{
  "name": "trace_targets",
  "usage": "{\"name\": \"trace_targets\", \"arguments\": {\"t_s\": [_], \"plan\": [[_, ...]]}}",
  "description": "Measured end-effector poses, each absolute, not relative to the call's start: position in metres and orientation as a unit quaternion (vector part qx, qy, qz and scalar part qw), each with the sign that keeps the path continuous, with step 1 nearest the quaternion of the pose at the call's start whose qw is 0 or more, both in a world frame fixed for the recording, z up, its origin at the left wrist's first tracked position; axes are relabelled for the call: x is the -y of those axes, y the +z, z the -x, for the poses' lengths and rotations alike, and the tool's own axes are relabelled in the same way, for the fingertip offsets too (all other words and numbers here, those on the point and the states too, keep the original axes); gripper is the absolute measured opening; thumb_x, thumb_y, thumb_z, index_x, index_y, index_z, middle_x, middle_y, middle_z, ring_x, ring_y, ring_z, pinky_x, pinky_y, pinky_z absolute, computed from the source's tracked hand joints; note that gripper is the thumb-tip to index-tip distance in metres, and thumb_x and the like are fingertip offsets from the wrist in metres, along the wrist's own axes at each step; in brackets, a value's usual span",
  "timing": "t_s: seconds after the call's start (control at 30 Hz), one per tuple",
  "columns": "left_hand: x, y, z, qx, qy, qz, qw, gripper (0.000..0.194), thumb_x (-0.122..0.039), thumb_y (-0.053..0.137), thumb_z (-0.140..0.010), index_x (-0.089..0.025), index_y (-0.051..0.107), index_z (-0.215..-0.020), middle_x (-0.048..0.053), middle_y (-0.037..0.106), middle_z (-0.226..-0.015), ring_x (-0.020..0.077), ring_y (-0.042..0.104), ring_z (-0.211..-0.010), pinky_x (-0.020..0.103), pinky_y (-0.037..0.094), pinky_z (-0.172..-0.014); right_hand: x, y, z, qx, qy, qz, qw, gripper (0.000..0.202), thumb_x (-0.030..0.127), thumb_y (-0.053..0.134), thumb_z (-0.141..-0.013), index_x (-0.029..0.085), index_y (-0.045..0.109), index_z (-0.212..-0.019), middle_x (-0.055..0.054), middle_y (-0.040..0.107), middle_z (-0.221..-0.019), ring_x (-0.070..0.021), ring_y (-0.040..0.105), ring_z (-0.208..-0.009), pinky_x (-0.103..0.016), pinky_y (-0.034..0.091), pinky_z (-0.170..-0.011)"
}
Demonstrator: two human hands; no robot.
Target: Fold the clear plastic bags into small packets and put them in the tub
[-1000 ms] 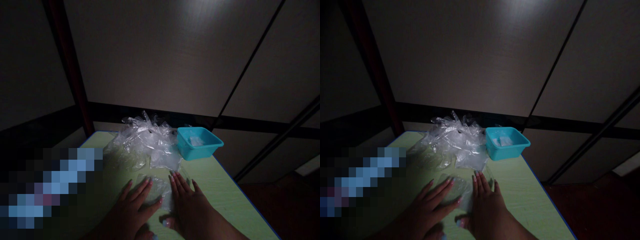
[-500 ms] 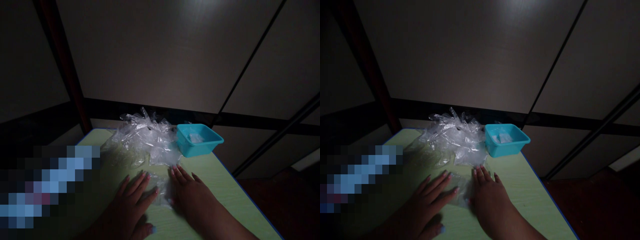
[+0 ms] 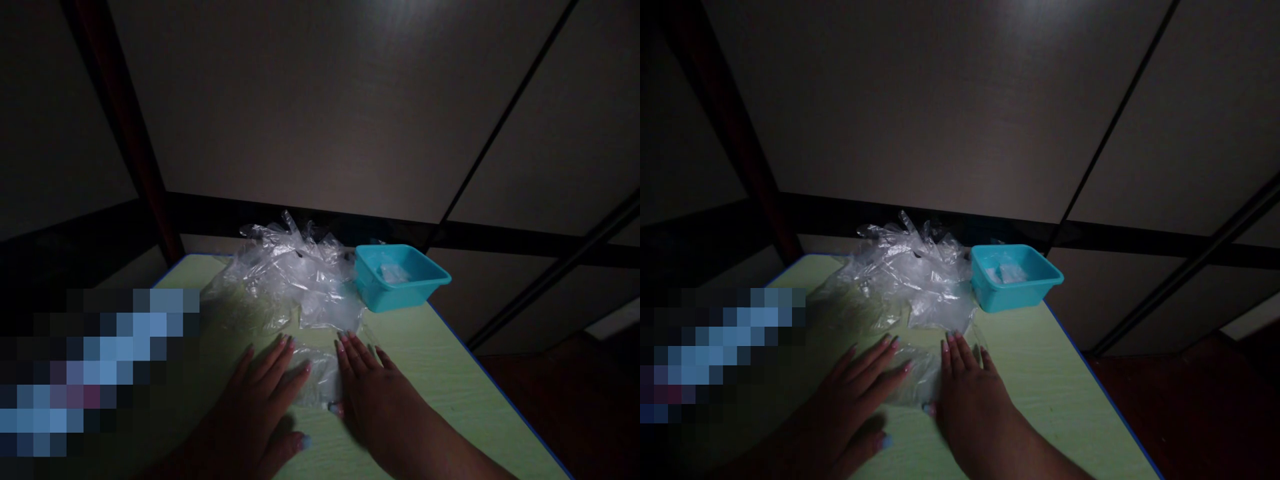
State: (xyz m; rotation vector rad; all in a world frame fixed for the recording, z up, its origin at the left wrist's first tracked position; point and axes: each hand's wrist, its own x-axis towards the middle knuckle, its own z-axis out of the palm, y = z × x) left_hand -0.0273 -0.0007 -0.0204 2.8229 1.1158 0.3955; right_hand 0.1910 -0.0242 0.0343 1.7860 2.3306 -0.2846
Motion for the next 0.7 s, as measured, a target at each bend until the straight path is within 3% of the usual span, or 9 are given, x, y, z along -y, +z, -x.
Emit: {"name": "trace_targets", "arguments": {"t_s": [0.2,0.33,0.43,0.7], "plan": [[-0.002,-0.017,0.028,-0.355,0.114,-0.927,0.045,0.07,-0.04,0.065,-0.081,-0.031,0.036,-0.143,0.007,0.024,-0.153,0.0329,0.022,-0.14,0.062,0.021,-0.108,0.024,0.04,-0.19,-0.802,-0.126,-0.576,0.094,0.068,0.038,0.045,-0.092,0.01,0.018,-0.147,-0.008,0.007,-0.152,-0.0283,0.007,-0.142,-0.055,0.017,-0.113],[-0.004,-0.009,0.03,-0.322,0.083,-0.939,0.084,0.069,-0.038,0.063,-0.084,-0.034,0.031,-0.145,0.006,0.022,-0.154,0.0325,0.024,-0.139,0.064,0.024,-0.106,0.027,0.044,-0.191,-0.803,-0.133,-0.575,0.087,0.072,0.045,0.043,-0.093,0.009,0.015,-0.148,-0.009,0.003,-0.152,-0.0286,0.004,-0.143,-0.054,0.013,-0.114],[-0.006,-0.003,0.029,-0.32,0.068,-0.94,0.096,0.067,-0.037,0.065,-0.083,-0.036,0.036,-0.142,0.005,0.024,-0.153,0.0319,0.026,-0.139,0.064,0.024,-0.106,0.025,0.048,-0.192,-0.805,-0.136,-0.571,0.092,0.075,0.047,0.044,-0.092,0.007,0.015,-0.147,-0.011,0.002,-0.152,-0.0298,0.003,-0.142,-0.054,0.013,-0.114],[-0.009,-0.001,0.032,-0.285,0.064,-0.951,0.101,0.064,-0.038,0.064,-0.086,-0.041,0.033,-0.142,0.006,0.023,-0.153,0.0331,0.025,-0.138,0.064,0.026,-0.104,0.013,0.048,-0.195,-0.826,-0.096,-0.55,0.073,0.064,0.022,0.05,-0.088,0.018,0.027,-0.147,-0.006,0.011,-0.153,-0.0287,0.011,-0.142,-0.057,0.016,-0.112]]}}
